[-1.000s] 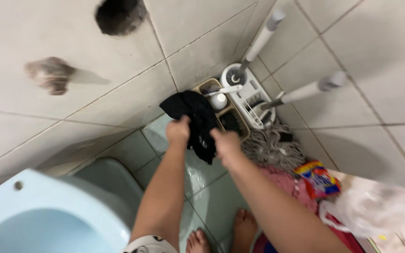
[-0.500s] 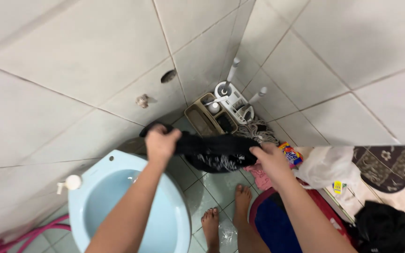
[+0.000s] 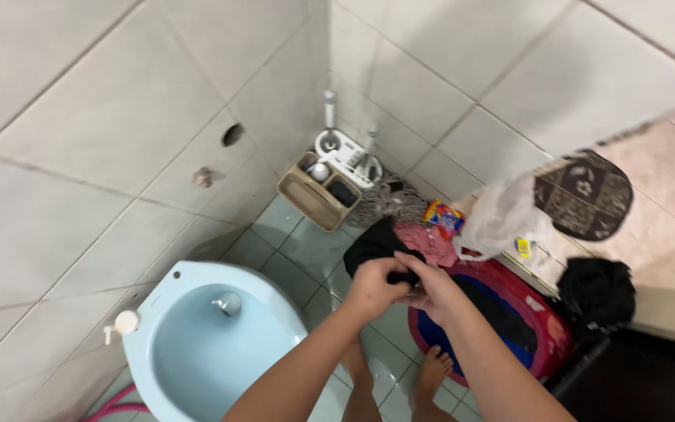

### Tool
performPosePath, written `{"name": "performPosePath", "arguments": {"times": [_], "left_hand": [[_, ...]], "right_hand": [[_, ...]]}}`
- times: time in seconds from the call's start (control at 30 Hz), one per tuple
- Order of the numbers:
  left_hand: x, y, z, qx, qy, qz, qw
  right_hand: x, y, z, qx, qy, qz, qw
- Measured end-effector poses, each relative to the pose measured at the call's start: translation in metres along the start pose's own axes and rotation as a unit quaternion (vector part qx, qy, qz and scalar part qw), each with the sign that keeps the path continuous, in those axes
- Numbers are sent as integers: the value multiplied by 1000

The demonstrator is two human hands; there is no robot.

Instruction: Cleaning a bathroom floor and organizing cleaning supplies.

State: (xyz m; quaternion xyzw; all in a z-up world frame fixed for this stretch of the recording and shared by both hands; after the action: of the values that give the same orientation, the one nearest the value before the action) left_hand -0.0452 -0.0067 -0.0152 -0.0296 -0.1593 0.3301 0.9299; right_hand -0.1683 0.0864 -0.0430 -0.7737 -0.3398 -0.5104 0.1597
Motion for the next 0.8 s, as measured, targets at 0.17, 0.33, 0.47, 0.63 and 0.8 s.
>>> {"name": "performPosePath", "arguments": {"times": [0.17, 0.33, 0.47, 0.63, 0.8], "left_hand": [[-11, 67, 19, -45, 37, -139, 989], [-38, 130, 22, -27, -37, -233, 971], [-68, 177, 7, -86, -27, -191, 977], [-96, 263, 13, -133, -1, -161, 978], [-125, 360, 46, -169, 13, -195, 966]], "right_hand": [[-65, -114, 61, -145, 30, 73, 986], [-53, -183, 77, -258, 44, 149, 953], [-60, -249, 94, -346, 37, 145, 926], [-24, -345, 83, -386, 22, 186, 904], [8, -436, 50, -367, -55, 222, 902]]}}
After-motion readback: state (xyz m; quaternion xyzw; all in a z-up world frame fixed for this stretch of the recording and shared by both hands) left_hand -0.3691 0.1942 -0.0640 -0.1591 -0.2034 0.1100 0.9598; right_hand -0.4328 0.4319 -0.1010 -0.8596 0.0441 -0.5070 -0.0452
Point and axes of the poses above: each hand's wrist, its own x-axis away from the middle knuckle, its own y-axis out of the palm, z = x × y, the point moved 4 cm from there along -x, towards the middle knuckle, and after that the axes turned 1 degree about y, right-handed, at the moved point
